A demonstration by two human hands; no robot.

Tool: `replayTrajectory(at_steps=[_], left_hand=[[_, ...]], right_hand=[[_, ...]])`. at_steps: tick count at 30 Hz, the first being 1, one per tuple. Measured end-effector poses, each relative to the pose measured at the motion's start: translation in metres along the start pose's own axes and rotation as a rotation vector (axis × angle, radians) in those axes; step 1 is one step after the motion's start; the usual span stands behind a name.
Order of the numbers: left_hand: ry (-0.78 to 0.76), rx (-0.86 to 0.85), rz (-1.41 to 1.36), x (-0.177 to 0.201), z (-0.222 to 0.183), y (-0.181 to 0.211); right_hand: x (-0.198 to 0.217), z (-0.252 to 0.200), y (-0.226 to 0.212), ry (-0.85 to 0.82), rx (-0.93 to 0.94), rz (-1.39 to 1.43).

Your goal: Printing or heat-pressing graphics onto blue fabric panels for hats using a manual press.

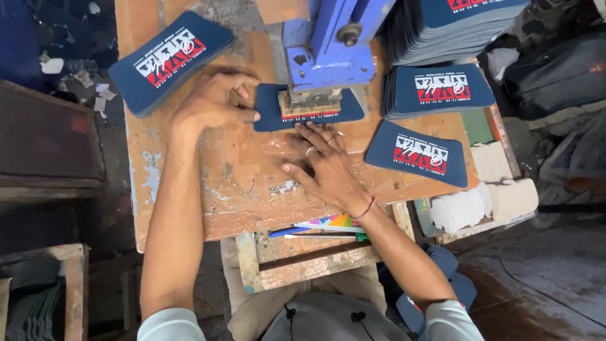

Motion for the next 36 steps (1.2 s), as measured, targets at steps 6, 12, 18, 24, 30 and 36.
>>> replayTrajectory(at_steps=[6,12,18,24,30,36], left_hand=[[-0.047,0.05,-0.013,-0.0031,-0.0028,0.0048],[-0.034,0.025,-0.023,-0.0028,-0.0008,0.0039],[-0.045,0.026,0.002,-0.0046,0.0009,0.0057],[-0.051,0.09,-0.031,-0.0068,0.0019,0.0005],[-0.046,0.095,-0.022,-0.0052,-0.0005,0.0044],[-0.024,0.141,-0.031,-0.0078,0.0015,-0.0013]], right_hand=[[0.001,0.0003,-0.0013,0.014,0.019,0.005],[0.0015,0.0014,-0.0019,0.028,0.017,-0.006],[0.0034,0.0021,-0.0021,0.029,0.008,-0.001],[0.0016,0.0014,-0.0025,0.0,-0.002,-0.015],[0.0042,0.0014,-0.0043,-0.002,-0.002,-0.016],[0.0069,0.0038,-0.0087,0.045,0.015,0.0]])
Point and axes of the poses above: each hand's wrist, its own z-axis towards the middle knuckle, its own x-axis out of the back of the hand, y = z × x, the point moved 5 cm from there along z, towards the middle knuckle, and after that the axes turned 11 degrees about -y, right-handed, at the moved point
